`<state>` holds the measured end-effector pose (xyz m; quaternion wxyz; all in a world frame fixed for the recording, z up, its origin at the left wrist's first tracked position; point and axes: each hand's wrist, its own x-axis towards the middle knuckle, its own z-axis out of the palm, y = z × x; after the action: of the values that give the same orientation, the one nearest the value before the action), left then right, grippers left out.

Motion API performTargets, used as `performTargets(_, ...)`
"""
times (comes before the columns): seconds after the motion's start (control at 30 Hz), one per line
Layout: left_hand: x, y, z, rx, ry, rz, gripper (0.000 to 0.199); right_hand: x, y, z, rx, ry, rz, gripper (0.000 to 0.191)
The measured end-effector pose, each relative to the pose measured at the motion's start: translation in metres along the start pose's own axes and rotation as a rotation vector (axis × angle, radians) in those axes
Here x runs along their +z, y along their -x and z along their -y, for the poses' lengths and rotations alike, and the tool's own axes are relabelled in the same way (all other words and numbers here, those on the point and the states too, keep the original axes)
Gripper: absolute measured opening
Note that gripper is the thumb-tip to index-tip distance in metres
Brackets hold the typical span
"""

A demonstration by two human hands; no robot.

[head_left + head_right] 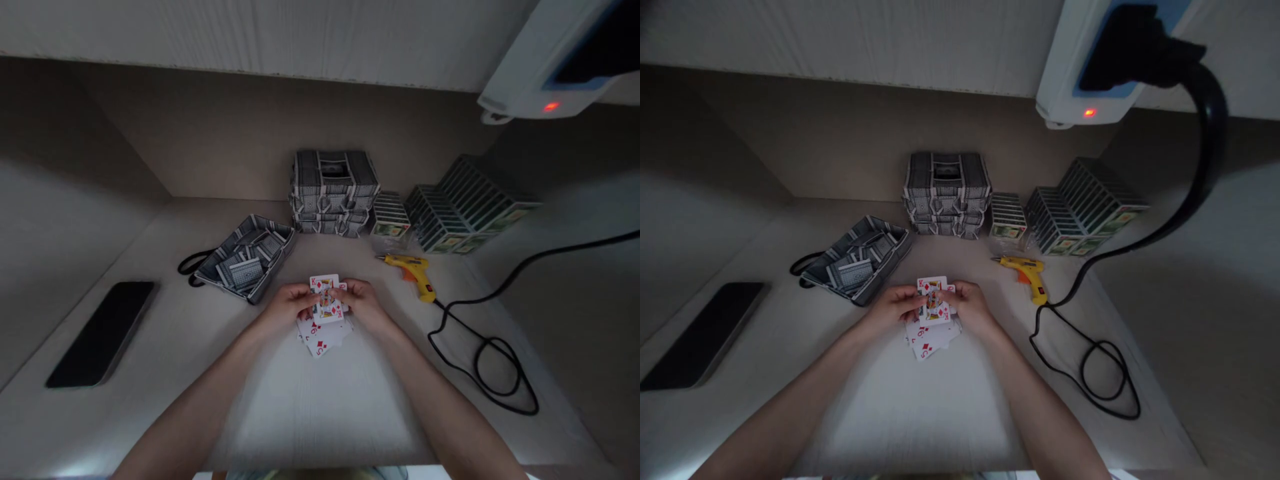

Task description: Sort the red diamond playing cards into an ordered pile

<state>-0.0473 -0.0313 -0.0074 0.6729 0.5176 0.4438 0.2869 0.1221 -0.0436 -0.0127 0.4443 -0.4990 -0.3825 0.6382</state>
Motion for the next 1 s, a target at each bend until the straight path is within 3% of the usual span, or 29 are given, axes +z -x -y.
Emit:
performTargets(0.43, 0.012, 0.003, -0.001, 0.032, -0.091, -0.07, 0.038, 0.002, 0.003, 0.006, 0.025, -0.026, 0.016, 0.029)
performTargets(0.77, 0.016, 0.006, 0.001, 0.149, -0.151, -0.193, 0.043, -0.008, -0.003, 0.006, 0.073, -0.299, 0.09, 0.028)
performTargets(1.0, 0.016, 0.007, -0.001, 0.151, -0.145, -0.214, 0.044, -0.01, -0.001, 0.007, 0.054, -0.328, 0.197, 0.029)
